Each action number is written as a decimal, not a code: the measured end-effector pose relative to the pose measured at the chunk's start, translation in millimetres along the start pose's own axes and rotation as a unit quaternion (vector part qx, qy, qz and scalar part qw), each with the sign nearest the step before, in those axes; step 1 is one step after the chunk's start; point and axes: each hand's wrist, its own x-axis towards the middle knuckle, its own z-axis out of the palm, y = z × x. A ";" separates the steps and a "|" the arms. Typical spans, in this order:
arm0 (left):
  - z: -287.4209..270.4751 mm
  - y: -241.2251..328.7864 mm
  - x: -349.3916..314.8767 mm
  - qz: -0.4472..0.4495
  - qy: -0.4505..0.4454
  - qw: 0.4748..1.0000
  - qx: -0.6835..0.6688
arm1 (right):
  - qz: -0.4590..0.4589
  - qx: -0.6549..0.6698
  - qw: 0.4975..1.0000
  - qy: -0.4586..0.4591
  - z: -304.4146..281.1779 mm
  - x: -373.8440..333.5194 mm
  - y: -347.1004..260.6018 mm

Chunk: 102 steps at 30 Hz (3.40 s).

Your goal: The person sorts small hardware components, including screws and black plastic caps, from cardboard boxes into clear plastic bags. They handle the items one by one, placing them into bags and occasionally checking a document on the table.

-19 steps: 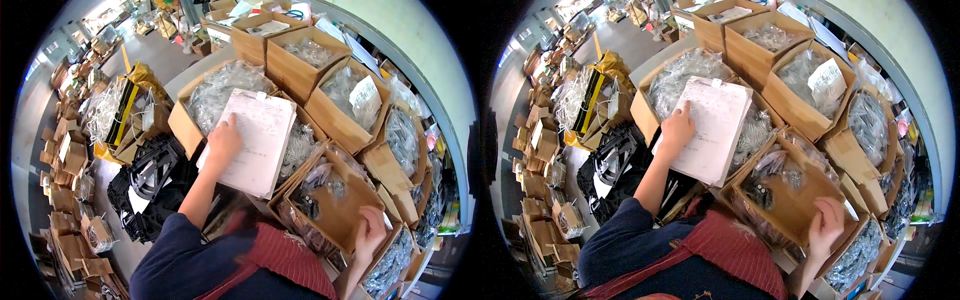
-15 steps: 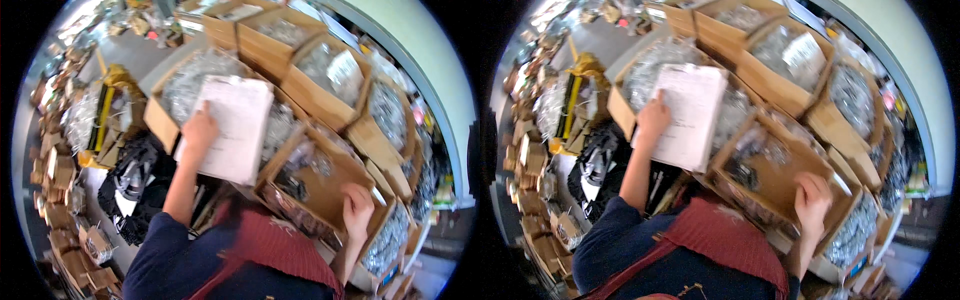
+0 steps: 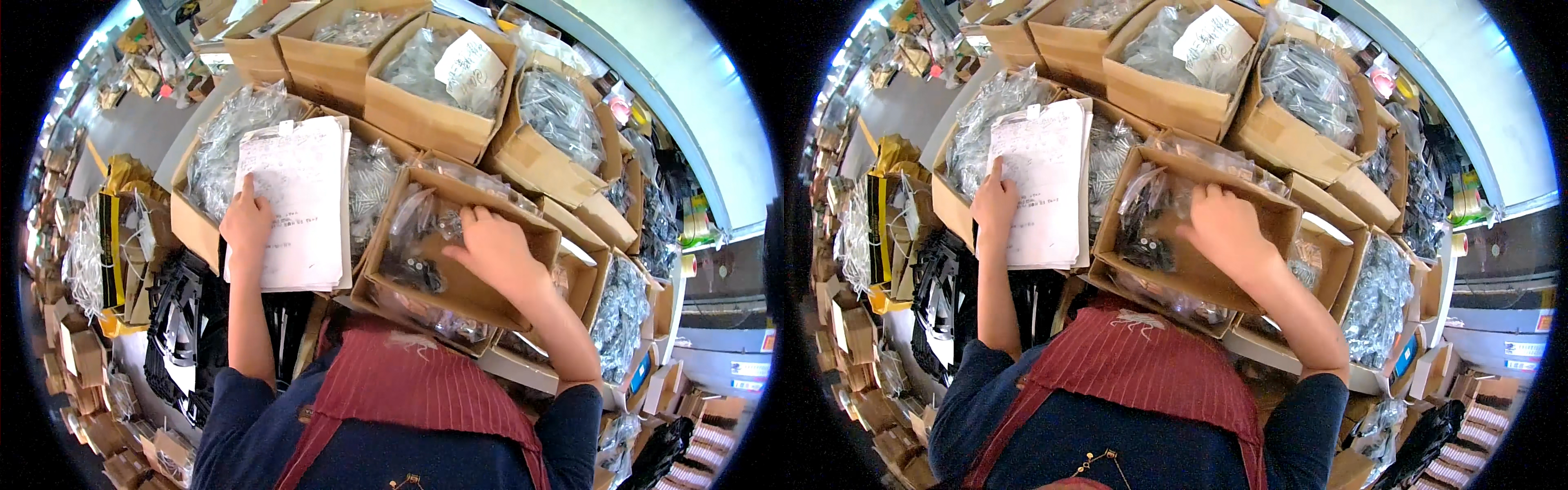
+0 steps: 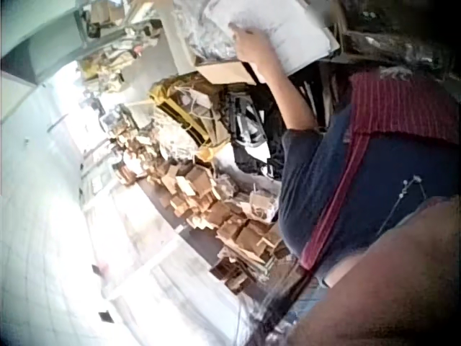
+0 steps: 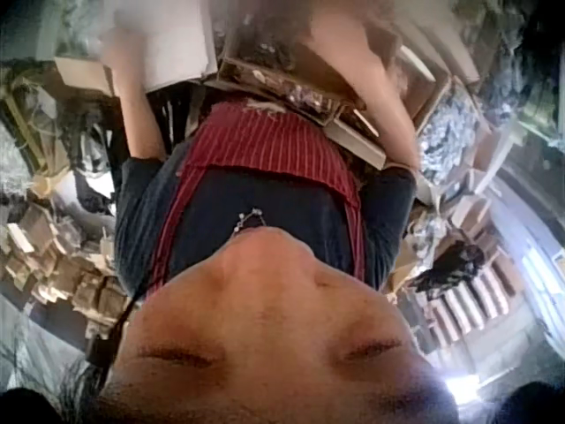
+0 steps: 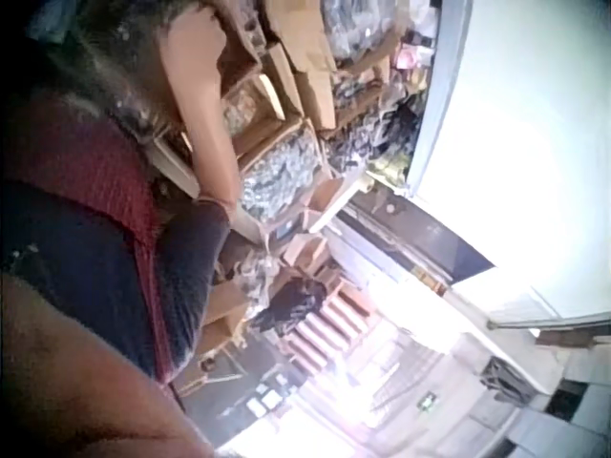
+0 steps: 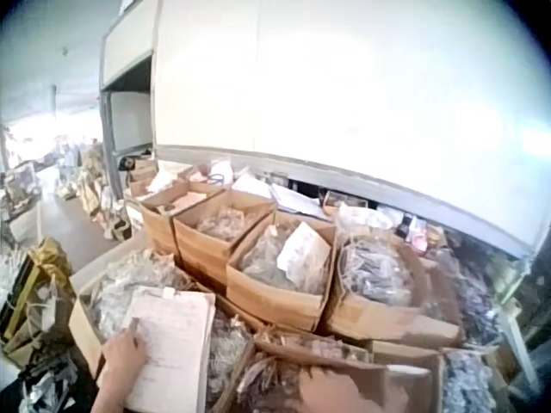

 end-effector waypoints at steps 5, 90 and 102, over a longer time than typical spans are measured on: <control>0.8 2.1 -1.7 -0.005 0.007 1.000 -0.010 | -0.046 -0.048 0.997 0.044 25.3 22.5 11.4; -39.2 202.3 -104.7 0.109 -0.430 0.499 -0.745 | 0.073 0.761 0.636 0.105 -8.8 -31.9 10.9; -45.4 198.6 -107.1 0.110 -0.430 0.465 -0.766 | 0.053 0.745 0.642 0.175 -7.6 -35.6 4.1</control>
